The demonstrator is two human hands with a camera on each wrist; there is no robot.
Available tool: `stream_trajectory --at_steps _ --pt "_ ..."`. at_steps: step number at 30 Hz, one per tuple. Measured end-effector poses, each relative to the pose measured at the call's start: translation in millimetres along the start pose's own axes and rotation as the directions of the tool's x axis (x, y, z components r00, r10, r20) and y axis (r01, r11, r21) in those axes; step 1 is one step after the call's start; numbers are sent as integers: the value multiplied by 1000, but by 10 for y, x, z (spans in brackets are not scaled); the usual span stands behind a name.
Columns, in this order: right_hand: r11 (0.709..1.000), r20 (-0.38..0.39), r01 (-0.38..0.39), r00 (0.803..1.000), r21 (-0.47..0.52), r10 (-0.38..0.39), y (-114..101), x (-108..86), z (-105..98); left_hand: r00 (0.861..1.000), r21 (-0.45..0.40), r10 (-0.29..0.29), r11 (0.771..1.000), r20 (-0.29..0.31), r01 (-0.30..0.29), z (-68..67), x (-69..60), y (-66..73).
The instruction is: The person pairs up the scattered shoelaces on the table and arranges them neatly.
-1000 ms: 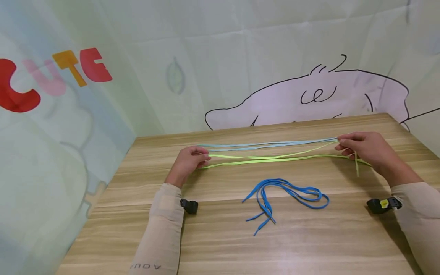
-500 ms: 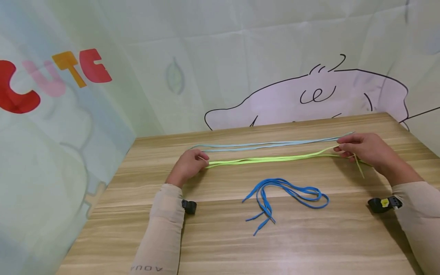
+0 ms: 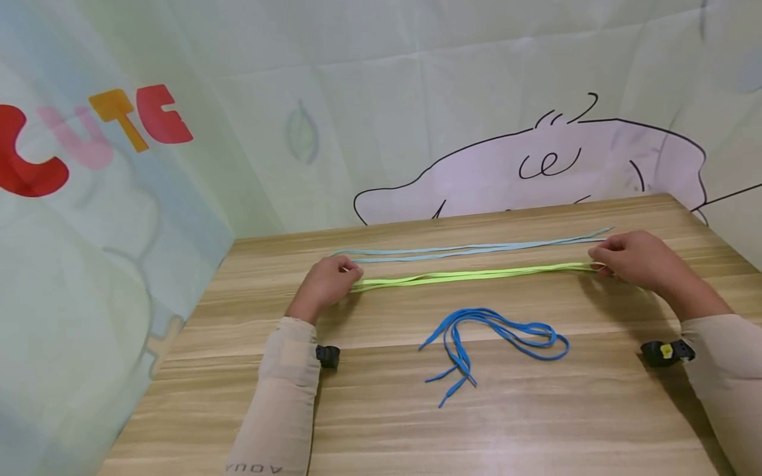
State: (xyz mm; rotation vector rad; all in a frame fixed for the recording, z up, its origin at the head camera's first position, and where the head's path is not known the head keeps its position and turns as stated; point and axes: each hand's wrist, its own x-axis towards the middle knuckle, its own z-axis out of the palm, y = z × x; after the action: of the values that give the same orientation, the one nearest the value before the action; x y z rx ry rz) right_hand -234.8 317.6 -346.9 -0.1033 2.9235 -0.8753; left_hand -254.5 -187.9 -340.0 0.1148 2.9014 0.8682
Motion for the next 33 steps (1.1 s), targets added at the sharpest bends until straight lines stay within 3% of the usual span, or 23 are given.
stream_trajectory --at_steps 5,13,26,33 --pt "996 -45 -5 999 -92 1 -51 -25 -17 1000 -11 -12 1000 2 12 -15 -9 35" --pt "996 -51 -10 999 -86 6 -82 -33 -4 1000 -40 -21 999 -4 20 -19 -21 71" --pt "996 -55 31 998 -82 -36 -157 -15 9 997 -111 71 991 15 -69 49 -15 208" --pt "995 -26 71 997 -71 -73 -246 -27 60 994 -74 96 993 42 -93 93 -25 250"
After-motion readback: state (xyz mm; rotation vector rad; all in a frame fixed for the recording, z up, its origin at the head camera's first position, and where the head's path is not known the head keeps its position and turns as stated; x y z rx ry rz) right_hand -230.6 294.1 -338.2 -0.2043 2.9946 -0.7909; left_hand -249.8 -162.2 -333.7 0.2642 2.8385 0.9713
